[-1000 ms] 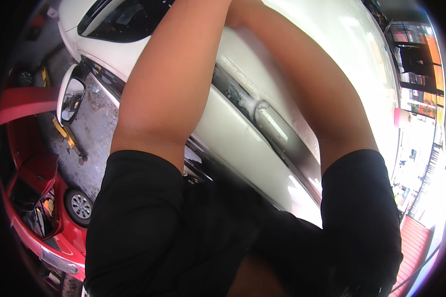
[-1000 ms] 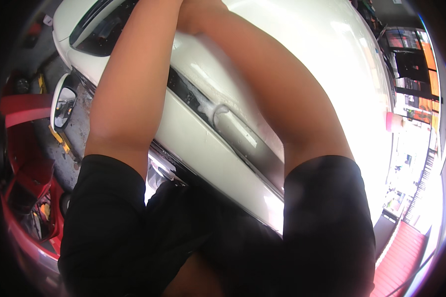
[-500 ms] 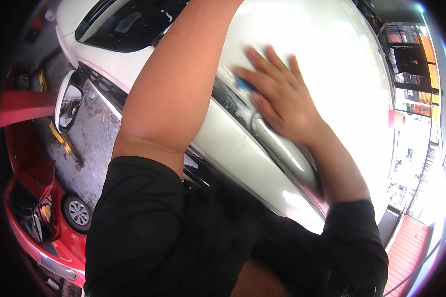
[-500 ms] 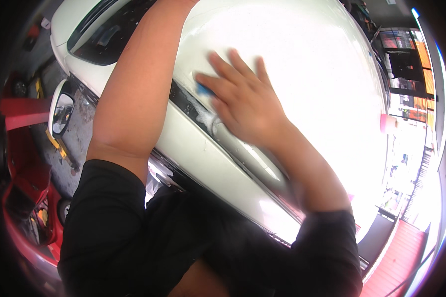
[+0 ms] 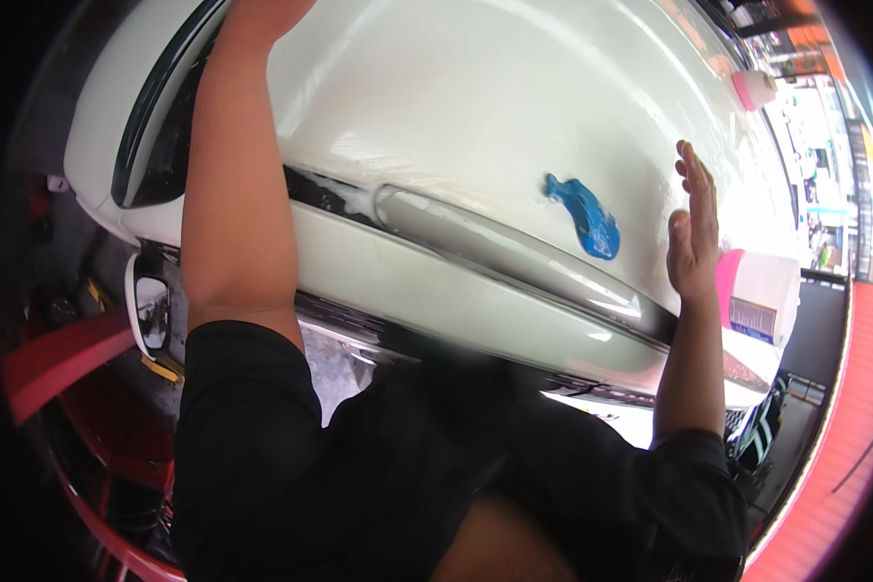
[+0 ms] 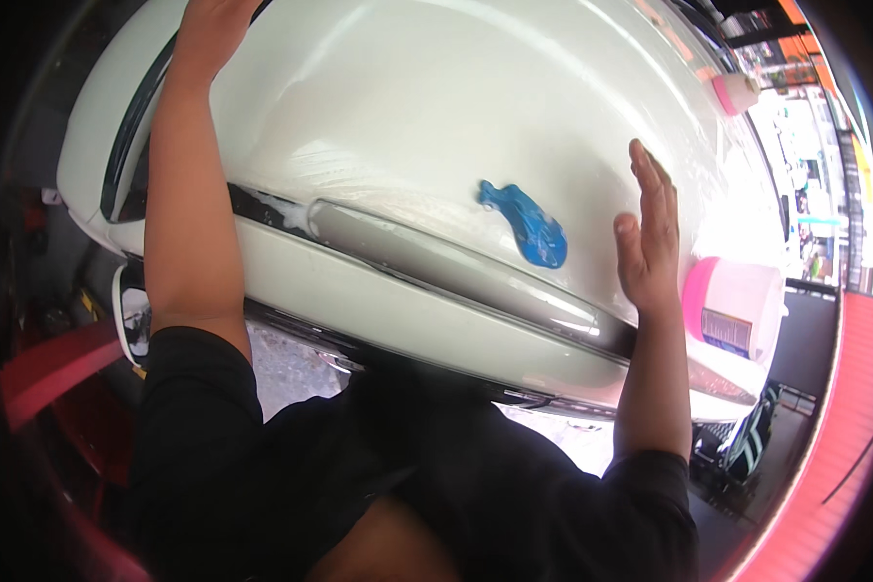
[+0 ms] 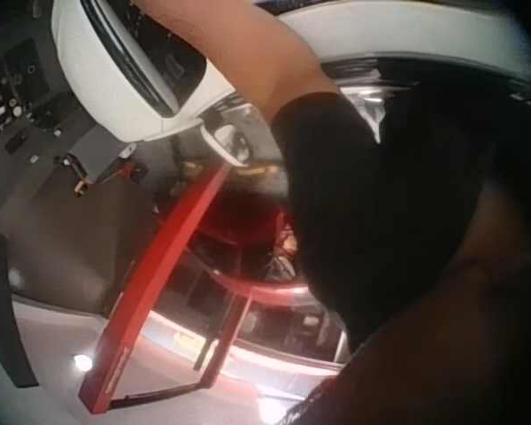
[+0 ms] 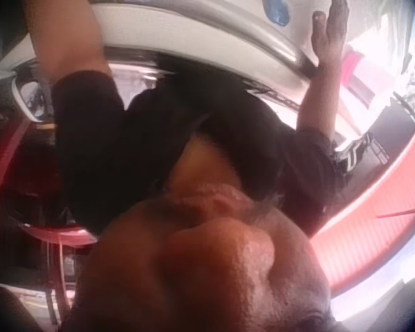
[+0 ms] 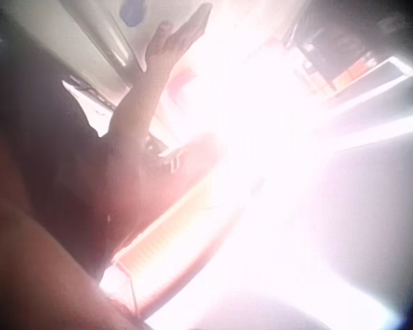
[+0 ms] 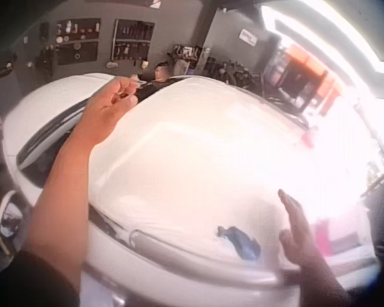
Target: The person pours a pink cleaning solution from a bottle onto the roof of a white car and scrubs the surface with a blue sponge. The person repeatedly applies the solution and scrubs the roof in circular and back-and-forth motions throughout the clip.
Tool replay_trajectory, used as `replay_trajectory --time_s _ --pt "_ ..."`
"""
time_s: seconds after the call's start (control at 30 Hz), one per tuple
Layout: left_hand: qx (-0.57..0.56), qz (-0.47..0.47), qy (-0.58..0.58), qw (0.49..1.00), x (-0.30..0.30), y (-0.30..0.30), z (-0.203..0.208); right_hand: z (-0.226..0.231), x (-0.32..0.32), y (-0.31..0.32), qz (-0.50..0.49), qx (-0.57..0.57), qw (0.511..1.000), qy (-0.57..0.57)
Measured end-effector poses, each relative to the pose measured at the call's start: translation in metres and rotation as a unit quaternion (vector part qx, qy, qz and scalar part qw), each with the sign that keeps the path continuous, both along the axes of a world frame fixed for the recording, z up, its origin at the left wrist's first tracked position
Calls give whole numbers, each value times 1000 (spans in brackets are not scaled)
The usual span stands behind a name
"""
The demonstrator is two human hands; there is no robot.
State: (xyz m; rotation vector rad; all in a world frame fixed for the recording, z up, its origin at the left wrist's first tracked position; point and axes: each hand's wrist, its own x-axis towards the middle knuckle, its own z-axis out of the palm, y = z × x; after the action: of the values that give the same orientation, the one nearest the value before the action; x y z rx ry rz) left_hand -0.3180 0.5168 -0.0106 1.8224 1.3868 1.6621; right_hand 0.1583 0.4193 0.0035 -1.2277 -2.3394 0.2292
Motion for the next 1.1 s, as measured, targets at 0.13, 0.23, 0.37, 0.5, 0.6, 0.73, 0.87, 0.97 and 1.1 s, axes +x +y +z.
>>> replay_trajectory --time_s 0.13,0.23,0.37,0.5,0.6,0.73,0.87,0.97,1.1 --pt "-101 -15 179 979 34 -31 32 12 14 25 -54 -4 997 51" --pt "-151 -100 286 941 41 -32 24 16 8 30 -37 -22 996 78" --pt "-126 -229 321 910 87 -54 25 16 8 20 -11 -47 992 117" --pt "-92 -385 384 834 172 -66 14 4 41 38 -24 58 984 165" --pt "-102 -414 424 799 209 -74 2 21 37 39 -57 44 976 204" --pt "15 -428 456 780 278 -71 14 28 35 41 -70 81 976 192" --pt "52 -492 428 756 319 -82 14 30 39 42 -114 79 971 197" --pt "-28 -481 455 749 304 -87 25 24 44 53 -121 91 966 208" --pt "-150 -366 453 799 209 -104 29 17 41 54 -116 57 971 199"
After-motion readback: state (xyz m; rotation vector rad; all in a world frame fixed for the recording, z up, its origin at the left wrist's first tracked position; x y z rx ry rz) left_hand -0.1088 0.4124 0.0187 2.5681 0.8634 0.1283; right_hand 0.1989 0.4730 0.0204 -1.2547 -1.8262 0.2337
